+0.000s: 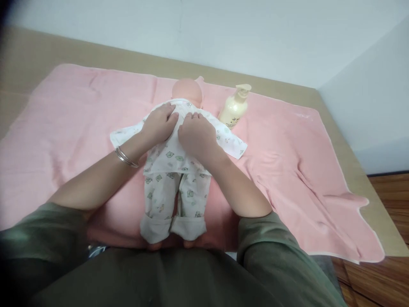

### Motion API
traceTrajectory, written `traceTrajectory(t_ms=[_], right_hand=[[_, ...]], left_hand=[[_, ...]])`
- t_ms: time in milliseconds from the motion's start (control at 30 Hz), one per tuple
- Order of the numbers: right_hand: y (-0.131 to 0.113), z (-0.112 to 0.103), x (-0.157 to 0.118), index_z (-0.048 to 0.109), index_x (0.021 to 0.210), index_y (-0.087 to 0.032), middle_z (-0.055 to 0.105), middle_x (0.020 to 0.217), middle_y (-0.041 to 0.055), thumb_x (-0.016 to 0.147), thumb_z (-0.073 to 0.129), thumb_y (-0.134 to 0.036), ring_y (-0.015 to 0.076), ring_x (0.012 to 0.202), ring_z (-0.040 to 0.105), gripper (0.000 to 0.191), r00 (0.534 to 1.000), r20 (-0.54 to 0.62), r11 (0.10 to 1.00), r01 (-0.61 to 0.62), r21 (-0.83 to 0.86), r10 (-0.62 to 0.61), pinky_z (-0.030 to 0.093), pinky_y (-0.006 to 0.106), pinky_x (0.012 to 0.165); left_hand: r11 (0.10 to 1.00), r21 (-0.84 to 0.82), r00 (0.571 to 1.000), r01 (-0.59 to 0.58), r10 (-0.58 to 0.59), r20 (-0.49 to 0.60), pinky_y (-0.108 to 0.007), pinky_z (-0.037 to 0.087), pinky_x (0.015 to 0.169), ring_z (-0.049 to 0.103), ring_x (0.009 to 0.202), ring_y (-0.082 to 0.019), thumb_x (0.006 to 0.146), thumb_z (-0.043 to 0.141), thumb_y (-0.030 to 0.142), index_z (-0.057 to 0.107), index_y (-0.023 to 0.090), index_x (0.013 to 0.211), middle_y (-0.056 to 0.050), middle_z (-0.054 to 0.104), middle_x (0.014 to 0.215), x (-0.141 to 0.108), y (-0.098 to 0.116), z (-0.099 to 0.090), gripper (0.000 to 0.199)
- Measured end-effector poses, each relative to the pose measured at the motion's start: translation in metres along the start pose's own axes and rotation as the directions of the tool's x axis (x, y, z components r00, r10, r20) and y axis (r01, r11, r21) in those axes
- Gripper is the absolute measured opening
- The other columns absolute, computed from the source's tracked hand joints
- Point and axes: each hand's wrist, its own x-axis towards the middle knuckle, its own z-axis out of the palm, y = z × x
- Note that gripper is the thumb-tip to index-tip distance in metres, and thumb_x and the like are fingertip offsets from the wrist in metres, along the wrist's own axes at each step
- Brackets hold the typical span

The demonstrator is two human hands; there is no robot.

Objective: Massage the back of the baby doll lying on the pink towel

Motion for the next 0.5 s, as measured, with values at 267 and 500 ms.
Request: traceTrajectory(t_ms=[267, 500], right_hand=[[0.028, 0.018, 0.036, 0.027, 0.162, 0.010, 0.025, 0.173, 0.0312, 0.106, 0.034, -0.034, 0.0409, 0.166, 0.020, 0.071, 0.996, 0.010, 0.990, -0.087, 0.110, 0.087, 0.019, 0.057, 0.136], [0.005, 0.015, 0.011, 0.041, 0.152, 0.017, 0.048, 0.159, 0.0362, 0.107, 0.024, -0.024, 0.0424, 0.155, 0.044, 0.064, 0.998, -0.060, 0.999, -0.001, -0.045, -0.001, 0.032, 0.057, 0.131]], left_hand=[[0.991, 0.128, 0.999, -0.042, 0.044, -0.011, -0.060, 0.036, 0.129, 0.047, 0.153, -0.041, 0.103, 0.025, 0.026, 0.052, -0.003, 0.147, -0.032, 0.054, 0.155, -0.030, 0.030, 0.011, 0.060], [0.996, 0.086, 0.998, -0.024, 0.019, 0.065, -0.050, 0.032, 0.134, 0.044, 0.157, -0.033, 0.103, 0.030, 0.028, 0.053, 0.001, 0.150, -0.023, 0.053, 0.161, -0.010, 0.013, 0.004, 0.059]])
